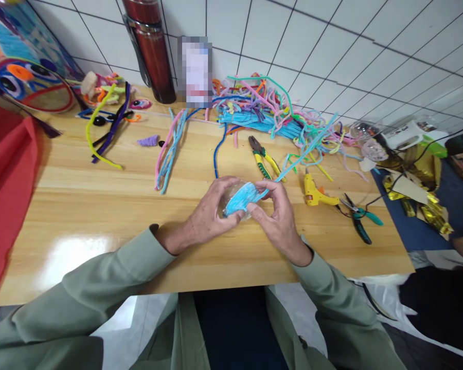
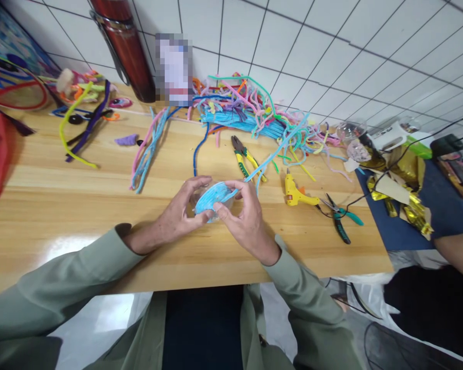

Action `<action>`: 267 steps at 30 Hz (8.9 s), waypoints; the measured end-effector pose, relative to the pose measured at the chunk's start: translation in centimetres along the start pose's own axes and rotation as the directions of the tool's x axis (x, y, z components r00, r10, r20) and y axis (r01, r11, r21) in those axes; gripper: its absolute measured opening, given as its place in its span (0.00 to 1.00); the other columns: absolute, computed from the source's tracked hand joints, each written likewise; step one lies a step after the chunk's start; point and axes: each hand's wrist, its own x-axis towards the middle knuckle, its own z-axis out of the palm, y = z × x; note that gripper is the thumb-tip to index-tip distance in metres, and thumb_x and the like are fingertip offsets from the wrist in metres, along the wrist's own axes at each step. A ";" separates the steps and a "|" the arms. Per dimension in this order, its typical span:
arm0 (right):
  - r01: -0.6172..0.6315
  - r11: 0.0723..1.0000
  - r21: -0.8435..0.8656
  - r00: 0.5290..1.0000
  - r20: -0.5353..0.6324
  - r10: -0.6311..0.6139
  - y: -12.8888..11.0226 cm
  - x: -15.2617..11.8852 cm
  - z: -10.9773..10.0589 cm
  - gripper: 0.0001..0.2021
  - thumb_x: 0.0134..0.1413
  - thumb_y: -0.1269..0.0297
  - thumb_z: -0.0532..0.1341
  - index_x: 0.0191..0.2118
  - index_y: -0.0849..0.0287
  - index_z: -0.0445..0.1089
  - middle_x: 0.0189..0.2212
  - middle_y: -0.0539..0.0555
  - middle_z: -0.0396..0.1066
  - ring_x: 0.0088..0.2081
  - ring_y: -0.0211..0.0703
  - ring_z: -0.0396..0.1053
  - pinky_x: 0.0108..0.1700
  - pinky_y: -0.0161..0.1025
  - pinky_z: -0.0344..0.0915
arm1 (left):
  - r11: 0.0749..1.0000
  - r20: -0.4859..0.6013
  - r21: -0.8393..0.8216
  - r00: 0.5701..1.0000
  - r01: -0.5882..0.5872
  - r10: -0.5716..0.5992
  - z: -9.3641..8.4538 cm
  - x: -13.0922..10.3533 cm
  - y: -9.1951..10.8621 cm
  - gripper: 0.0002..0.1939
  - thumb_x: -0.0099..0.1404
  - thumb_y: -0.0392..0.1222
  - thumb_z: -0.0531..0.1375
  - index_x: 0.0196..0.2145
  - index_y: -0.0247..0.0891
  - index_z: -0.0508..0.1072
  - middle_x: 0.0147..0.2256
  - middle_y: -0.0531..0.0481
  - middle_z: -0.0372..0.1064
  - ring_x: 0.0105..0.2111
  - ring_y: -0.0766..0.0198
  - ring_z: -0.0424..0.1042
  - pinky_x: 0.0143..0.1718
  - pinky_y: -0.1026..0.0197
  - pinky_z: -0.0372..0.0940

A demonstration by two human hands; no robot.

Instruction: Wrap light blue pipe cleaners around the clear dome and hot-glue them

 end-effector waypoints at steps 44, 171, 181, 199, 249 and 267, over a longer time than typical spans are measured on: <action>0.006 0.998 -0.060 1.000 -0.012 -0.007 0.8 -0.1 0.2 0.19 0.66 0.61 0.66 0.60 0.48 0.68 0.55 0.58 0.77 0.55 0.55 0.76 0.55 0.55 0.76 | 1.000 0.105 0.006 0.994 -0.026 0.025 -0.5 -0.1 -1.1 0.43 0.72 0.52 0.69 0.77 0.52 0.54 0.71 0.36 0.60 0.73 0.39 0.63 0.74 0.30 0.64; 0.135 0.985 -0.110 0.990 -0.017 -0.138 0.3 0.1 0.2 0.15 0.62 0.63 0.69 0.53 0.48 0.73 0.49 0.56 0.78 0.53 0.55 0.76 0.55 0.56 0.77 | 0.975 0.117 -0.175 0.986 0.135 -0.116 -0.6 0.1 0.0 0.31 0.74 0.56 0.67 0.67 0.48 0.60 0.63 0.39 0.65 0.64 0.48 0.71 0.65 0.40 0.72; 0.149 0.983 -0.105 0.988 -0.033 -0.153 0.1 0.1 0.3 0.15 0.62 0.65 0.69 0.53 0.49 0.73 0.48 0.56 0.78 0.52 0.55 0.76 0.52 0.55 0.78 | 0.973 0.139 -0.156 0.979 0.172 -0.150 -1.1 0.2 0.3 0.29 0.77 0.56 0.64 0.67 0.47 0.61 0.65 0.38 0.64 0.66 0.47 0.69 0.69 0.38 0.68; 0.197 0.971 -0.138 0.978 -0.041 -0.205 0.4 0.0 0.7 0.15 0.62 0.65 0.69 0.54 0.51 0.73 0.49 0.57 0.78 0.52 0.55 0.77 0.53 0.54 0.77 | 0.965 0.075 -0.200 0.985 0.167 -0.155 -0.3 0.1 -0.5 0.32 0.71 0.56 0.71 0.64 0.46 0.63 0.62 0.39 0.65 0.63 0.47 0.72 0.64 0.40 0.72; -0.100 0.994 0.053 0.994 -0.043 0.102 0.6 0.3 -0.2 0.08 0.67 0.59 0.68 0.47 0.52 0.82 0.23 0.43 0.67 0.25 0.37 0.65 0.30 0.38 0.65 | 0.987 -0.085 -0.124 0.990 0.098 -0.109 0.3 -0.6 -0.6 0.29 0.73 0.55 0.68 0.63 0.46 0.63 0.62 0.39 0.68 0.64 0.49 0.73 0.66 0.39 0.72; 0.164 0.960 -0.228 0.970 -0.140 -0.200 1.7 0.5 -0.1 0.03 0.68 0.60 0.68 0.41 0.50 0.81 0.42 0.55 0.81 0.45 0.51 0.79 0.47 0.51 0.78 | 0.986 -0.074 -0.138 0.992 0.092 -0.103 0.2 -0.6 -0.5 0.30 0.74 0.57 0.67 0.64 0.46 0.62 0.64 0.38 0.66 0.65 0.48 0.72 0.68 0.39 0.70</action>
